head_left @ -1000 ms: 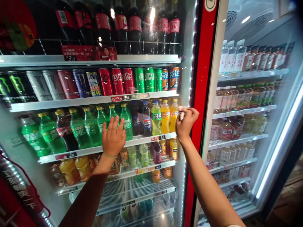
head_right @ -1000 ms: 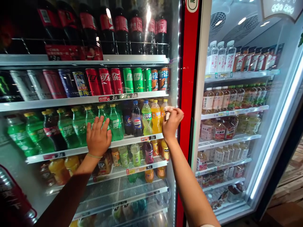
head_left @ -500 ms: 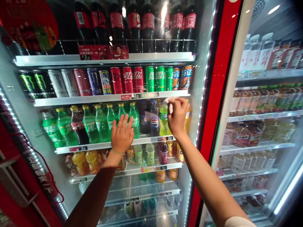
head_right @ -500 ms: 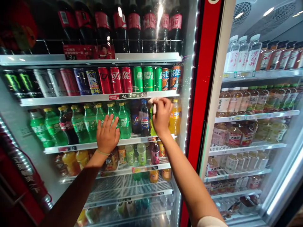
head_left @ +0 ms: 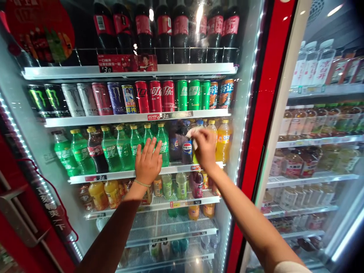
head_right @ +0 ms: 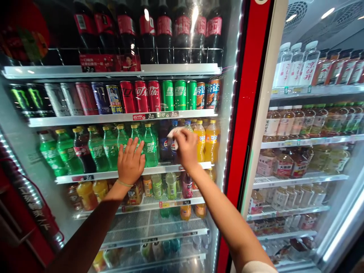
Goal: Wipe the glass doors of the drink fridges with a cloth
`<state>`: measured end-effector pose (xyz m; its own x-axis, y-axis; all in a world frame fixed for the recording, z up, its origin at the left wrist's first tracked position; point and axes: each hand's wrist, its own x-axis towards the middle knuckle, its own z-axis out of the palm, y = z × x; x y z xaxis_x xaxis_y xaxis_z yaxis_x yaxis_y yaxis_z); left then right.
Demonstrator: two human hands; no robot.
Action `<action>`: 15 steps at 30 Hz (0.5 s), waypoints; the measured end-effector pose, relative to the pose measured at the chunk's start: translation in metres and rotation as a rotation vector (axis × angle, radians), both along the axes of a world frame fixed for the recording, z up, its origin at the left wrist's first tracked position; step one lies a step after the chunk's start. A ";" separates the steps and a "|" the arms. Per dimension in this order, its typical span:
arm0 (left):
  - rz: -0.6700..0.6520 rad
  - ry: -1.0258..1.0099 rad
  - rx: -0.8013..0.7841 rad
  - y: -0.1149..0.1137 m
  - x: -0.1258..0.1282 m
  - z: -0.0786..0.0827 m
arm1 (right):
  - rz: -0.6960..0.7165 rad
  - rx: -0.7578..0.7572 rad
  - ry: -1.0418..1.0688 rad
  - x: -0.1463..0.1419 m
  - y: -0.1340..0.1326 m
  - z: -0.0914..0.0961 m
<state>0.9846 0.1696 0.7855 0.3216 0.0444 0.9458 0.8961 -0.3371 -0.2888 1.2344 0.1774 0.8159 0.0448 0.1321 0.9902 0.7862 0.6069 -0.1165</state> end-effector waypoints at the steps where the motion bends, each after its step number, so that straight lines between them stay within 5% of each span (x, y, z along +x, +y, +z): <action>1: -0.005 0.000 0.004 0.000 0.000 0.000 | -0.025 0.037 0.059 0.014 0.005 0.021; 3: -0.010 0.001 0.010 0.000 0.001 0.000 | -0.049 0.099 0.118 0.029 0.009 0.040; 4: -0.012 0.001 0.011 0.000 0.001 0.000 | -0.054 0.108 0.121 0.029 0.007 0.034; 6: -0.015 -0.005 0.004 0.000 0.001 0.000 | -0.053 0.099 0.071 0.014 -0.002 -0.007; 9: -0.038 -0.022 -0.037 0.000 0.000 0.000 | -0.020 0.097 -0.076 -0.019 -0.021 -0.094; 11: -0.051 -0.030 -0.055 0.001 0.000 0.000 | 0.014 0.112 -0.169 -0.028 -0.027 -0.126; 13: -0.056 -0.035 -0.050 0.001 0.001 0.000 | 0.027 0.069 -0.166 -0.016 -0.024 -0.117; 15: -0.055 -0.045 -0.037 0.001 0.001 0.000 | 0.004 0.002 -0.051 0.013 -0.012 -0.074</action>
<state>0.9859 0.1710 0.7854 0.2815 0.0629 0.9575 0.8878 -0.3958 -0.2350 1.2479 0.1650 0.7419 -0.0060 0.1298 0.9915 0.7887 0.6102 -0.0752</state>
